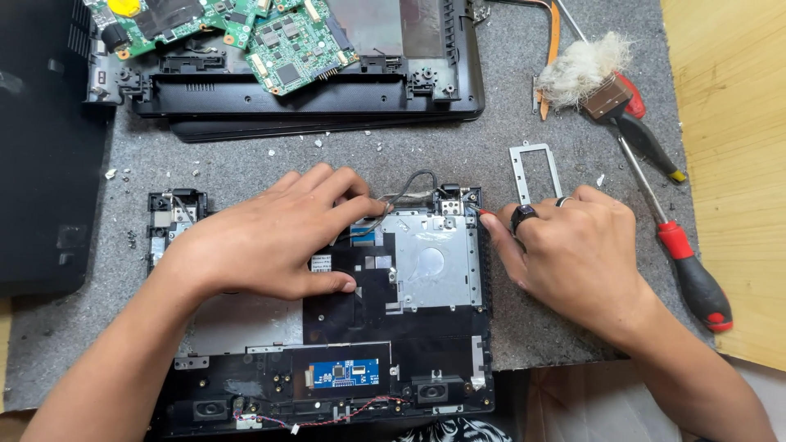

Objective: Disassembling and cleaning the internal components of a laptop using a screwdriver and a brush.

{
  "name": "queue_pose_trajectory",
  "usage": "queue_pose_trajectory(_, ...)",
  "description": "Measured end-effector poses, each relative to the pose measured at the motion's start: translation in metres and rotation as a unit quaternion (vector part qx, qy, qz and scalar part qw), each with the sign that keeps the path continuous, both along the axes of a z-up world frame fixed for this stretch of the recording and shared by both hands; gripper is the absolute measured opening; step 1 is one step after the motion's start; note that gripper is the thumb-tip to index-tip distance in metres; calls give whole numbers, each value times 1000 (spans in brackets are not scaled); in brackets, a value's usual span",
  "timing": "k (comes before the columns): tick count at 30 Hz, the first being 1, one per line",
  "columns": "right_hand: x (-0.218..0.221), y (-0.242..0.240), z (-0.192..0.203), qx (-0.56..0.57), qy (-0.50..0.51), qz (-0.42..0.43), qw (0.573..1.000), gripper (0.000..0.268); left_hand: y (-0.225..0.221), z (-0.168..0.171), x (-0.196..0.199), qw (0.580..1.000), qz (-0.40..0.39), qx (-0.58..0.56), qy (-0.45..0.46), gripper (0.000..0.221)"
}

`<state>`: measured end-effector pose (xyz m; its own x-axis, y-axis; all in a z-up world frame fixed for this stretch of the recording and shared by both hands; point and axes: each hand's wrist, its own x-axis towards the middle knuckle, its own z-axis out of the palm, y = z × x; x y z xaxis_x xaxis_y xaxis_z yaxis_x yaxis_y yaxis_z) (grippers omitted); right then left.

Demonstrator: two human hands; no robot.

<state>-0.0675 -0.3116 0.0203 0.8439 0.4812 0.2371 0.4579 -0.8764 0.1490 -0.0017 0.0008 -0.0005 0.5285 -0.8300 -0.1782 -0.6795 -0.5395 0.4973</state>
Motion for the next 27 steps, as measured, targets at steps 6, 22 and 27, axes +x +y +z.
queue_pose_trajectory(6, 8, 1, 7, -48, 44, -10, 998, 43, 1, -4, 2, 1000, -16, -11, -9, 86)
queue_pose_trajectory(22, 23, -11, 3, 348, 146, -7, 926, 14, 0, 2, 3, 1000, 12, 18, -18, 85)
queue_pose_trajectory(27, 22, -18, -10, 142, 35, 5, 989, 15, -1, 2, 4, 1000, 16, 22, -15, 86)
